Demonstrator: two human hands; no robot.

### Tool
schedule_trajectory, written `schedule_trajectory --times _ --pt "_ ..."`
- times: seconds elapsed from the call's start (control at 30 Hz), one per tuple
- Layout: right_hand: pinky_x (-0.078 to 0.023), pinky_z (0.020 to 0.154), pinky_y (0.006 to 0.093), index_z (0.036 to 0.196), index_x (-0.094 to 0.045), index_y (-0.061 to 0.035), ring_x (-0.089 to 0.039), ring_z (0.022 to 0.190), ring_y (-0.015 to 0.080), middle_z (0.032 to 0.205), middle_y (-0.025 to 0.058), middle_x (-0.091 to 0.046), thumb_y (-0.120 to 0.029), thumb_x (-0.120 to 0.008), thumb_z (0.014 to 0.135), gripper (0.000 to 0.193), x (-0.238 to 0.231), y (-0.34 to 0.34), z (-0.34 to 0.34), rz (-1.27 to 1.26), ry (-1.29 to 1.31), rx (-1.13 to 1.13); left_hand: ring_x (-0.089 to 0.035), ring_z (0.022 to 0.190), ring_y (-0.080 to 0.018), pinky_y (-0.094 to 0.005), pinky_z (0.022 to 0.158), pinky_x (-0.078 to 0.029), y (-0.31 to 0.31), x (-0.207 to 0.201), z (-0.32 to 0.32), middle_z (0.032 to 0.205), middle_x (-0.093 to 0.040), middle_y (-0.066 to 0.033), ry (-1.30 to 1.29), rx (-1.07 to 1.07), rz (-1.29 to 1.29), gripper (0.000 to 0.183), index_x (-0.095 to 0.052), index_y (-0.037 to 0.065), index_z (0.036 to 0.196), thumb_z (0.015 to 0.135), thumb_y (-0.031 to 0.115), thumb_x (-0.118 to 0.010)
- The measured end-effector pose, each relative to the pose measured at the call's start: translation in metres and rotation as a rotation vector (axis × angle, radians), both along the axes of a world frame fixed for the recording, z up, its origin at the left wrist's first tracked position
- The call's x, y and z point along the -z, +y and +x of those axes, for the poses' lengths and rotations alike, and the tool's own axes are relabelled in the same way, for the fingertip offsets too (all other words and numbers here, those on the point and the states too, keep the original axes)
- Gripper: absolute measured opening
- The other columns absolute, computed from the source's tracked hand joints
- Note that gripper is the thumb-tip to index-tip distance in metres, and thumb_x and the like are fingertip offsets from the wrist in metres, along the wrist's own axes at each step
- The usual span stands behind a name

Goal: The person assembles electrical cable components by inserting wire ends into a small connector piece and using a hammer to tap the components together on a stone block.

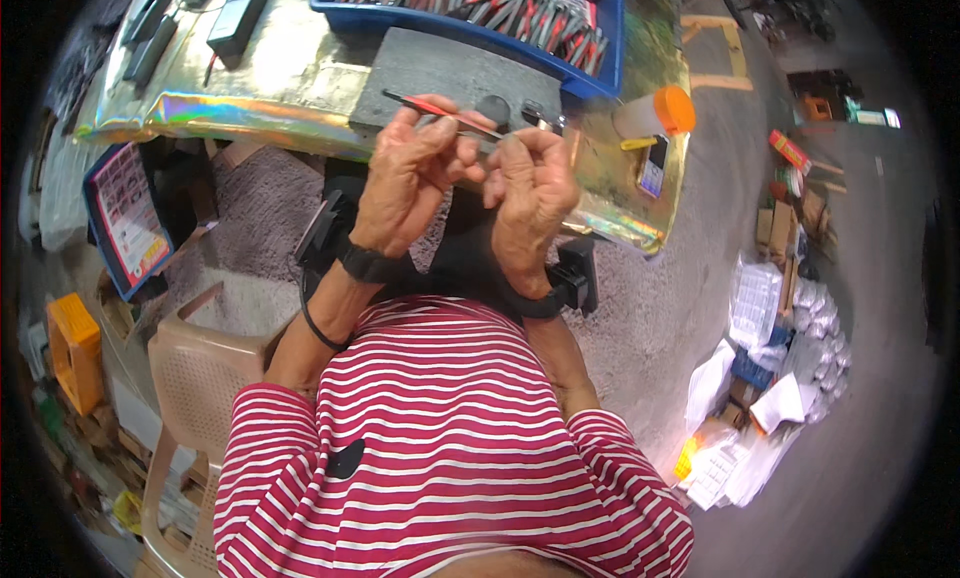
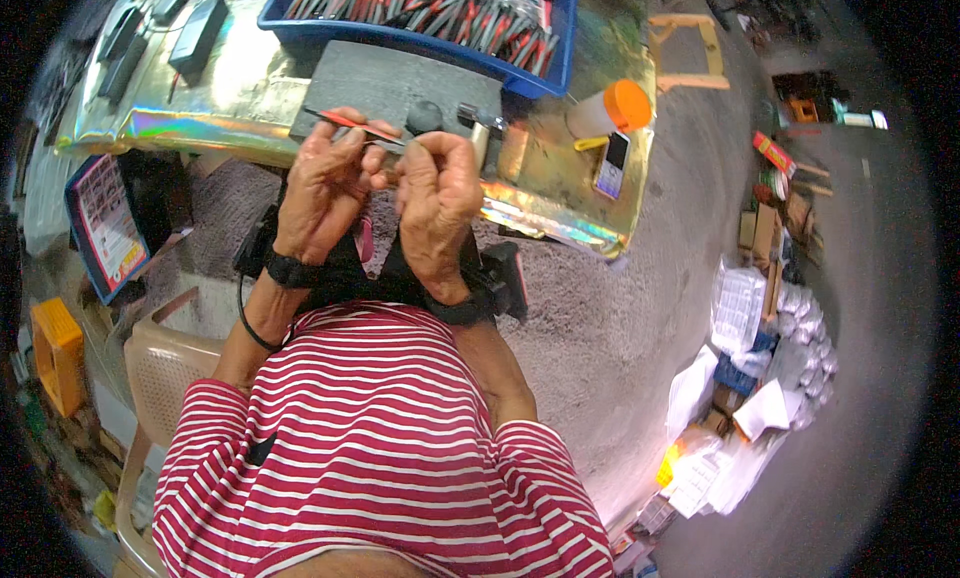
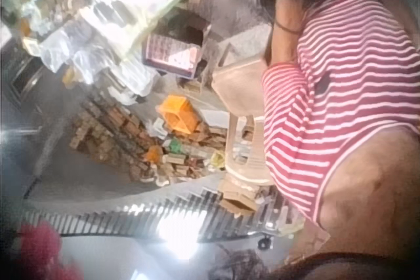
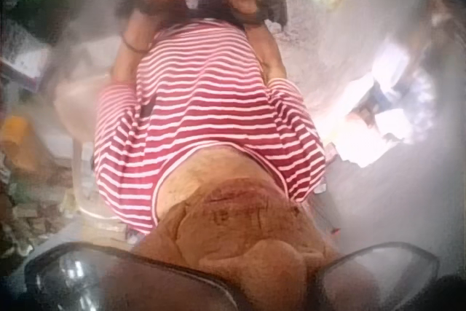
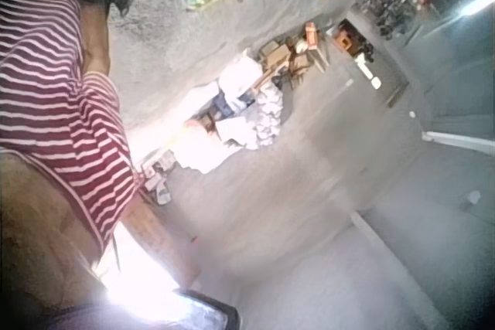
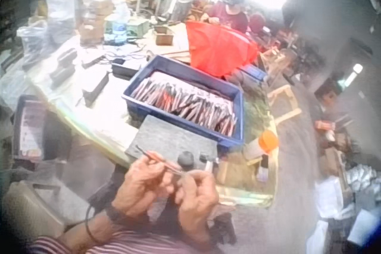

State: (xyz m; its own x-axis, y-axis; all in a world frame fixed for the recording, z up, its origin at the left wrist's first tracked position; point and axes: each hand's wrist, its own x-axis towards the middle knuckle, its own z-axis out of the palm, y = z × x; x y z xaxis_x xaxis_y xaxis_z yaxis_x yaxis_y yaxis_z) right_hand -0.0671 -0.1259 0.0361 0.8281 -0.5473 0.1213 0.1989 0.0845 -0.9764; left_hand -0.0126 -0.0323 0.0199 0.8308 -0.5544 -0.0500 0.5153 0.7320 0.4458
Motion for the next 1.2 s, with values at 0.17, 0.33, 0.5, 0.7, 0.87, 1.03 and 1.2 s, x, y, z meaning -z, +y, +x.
schedule_trajectory --times 0.17,0.33,0.5,0.7,0.87,1.03,1.2 --pt "-0.030 0.039 0.0146 0.083 -0.046 -0.0005 -0.036 0.046 0.0025 0.064 0.0020 -0.048 -0.009 -0.051 0.083 0.010 0.000 0.000 0.000 0.266 0.029 -0.104 -0.055 0.068 -0.0131 -0.0256 0.058 -0.052 0.003 -0.001 0.000 0.092 -0.055 -0.0171 -0.248 -0.110 0.118 0.011 -0.041 0.003 0.094 0.085 0.006 -0.045" --pt "-0.032 0.038 0.0153 0.081 -0.045 -0.0008 -0.039 0.046 0.0028 0.062 0.0009 -0.047 -0.011 -0.049 0.084 0.011 0.010 -0.003 -0.001 0.266 0.056 -0.097 -0.056 0.068 -0.0125 -0.0249 0.062 -0.051 0.002 -0.004 -0.002 0.090 -0.056 -0.0142 -0.330 -0.158 0.350 0.015 -0.044 0.001 0.096 0.084 0.009 -0.047" --pt "-0.031 0.038 0.0149 0.083 -0.046 -0.0010 -0.038 0.047 0.0019 0.063 0.0007 -0.048 -0.010 -0.051 0.083 0.010 0.022 -0.003 -0.001 0.146 0.069 -0.029 -0.056 0.068 -0.0126 -0.0242 0.060 -0.051 -0.002 -0.008 -0.006 0.087 -0.056 -0.0128 -0.261 -0.111 0.422 0.017 -0.046 -0.002 0.095 0.084 0.011 -0.050" --pt "-0.030 0.037 0.0144 0.084 -0.046 0.0003 -0.038 0.046 0.0016 0.061 0.0011 -0.048 -0.009 -0.050 0.083 0.011 0.021 -0.001 -0.003 0.179 0.098 -0.021 -0.056 0.065 -0.0120 -0.0224 0.055 -0.050 -0.004 -0.007 -0.006 0.082 -0.057 -0.0115 -0.252 -0.116 0.536 0.017 -0.050 -0.003 0.092 0.083 0.011 -0.051" --pt "-0.031 0.038 0.0144 0.084 -0.046 0.0004 -0.038 0.046 0.0019 0.062 0.0020 -0.048 -0.009 -0.050 0.083 0.010 0.016 -0.003 -0.004 0.270 0.136 -0.063 -0.056 0.064 -0.0112 -0.0213 0.055 -0.049 -0.003 -0.004 -0.002 0.079 -0.058 -0.0102 -0.369 -0.116 0.628 0.014 -0.051 -0.003 0.089 0.083 0.009 -0.051" --pt "-0.032 0.041 0.0145 0.091 -0.048 -0.0001 -0.037 0.049 0.0025 0.068 0.0035 -0.049 -0.009 -0.050 0.082 0.014 0.020 -0.007 -0.007 0.554 0.108 -0.184 -0.056 0.062 -0.0096 -0.0211 0.054 -0.049 -0.005 -0.004 -0.001 0.076 -0.059 -0.0076 -0.495 -0.209 0.697 0.011 -0.051 -0.002 0.089 0.082 0.007 -0.051" --pt "-0.032 0.041 0.0143 0.105 -0.044 0.0017 -0.038 0.049 0.0025 0.069 0.0029 -0.048 -0.007 -0.048 0.081 0.027 0.019 -0.008 -0.008 0.662 0.064 -0.284 -0.055 0.060 -0.0078 -0.0192 0.051 -0.046 -0.012 0.006 0.001 0.072 -0.058 -0.0038 -0.623 -0.335 0.747 0.007 -0.053 0.001 0.087 0.082 0.006 -0.052"
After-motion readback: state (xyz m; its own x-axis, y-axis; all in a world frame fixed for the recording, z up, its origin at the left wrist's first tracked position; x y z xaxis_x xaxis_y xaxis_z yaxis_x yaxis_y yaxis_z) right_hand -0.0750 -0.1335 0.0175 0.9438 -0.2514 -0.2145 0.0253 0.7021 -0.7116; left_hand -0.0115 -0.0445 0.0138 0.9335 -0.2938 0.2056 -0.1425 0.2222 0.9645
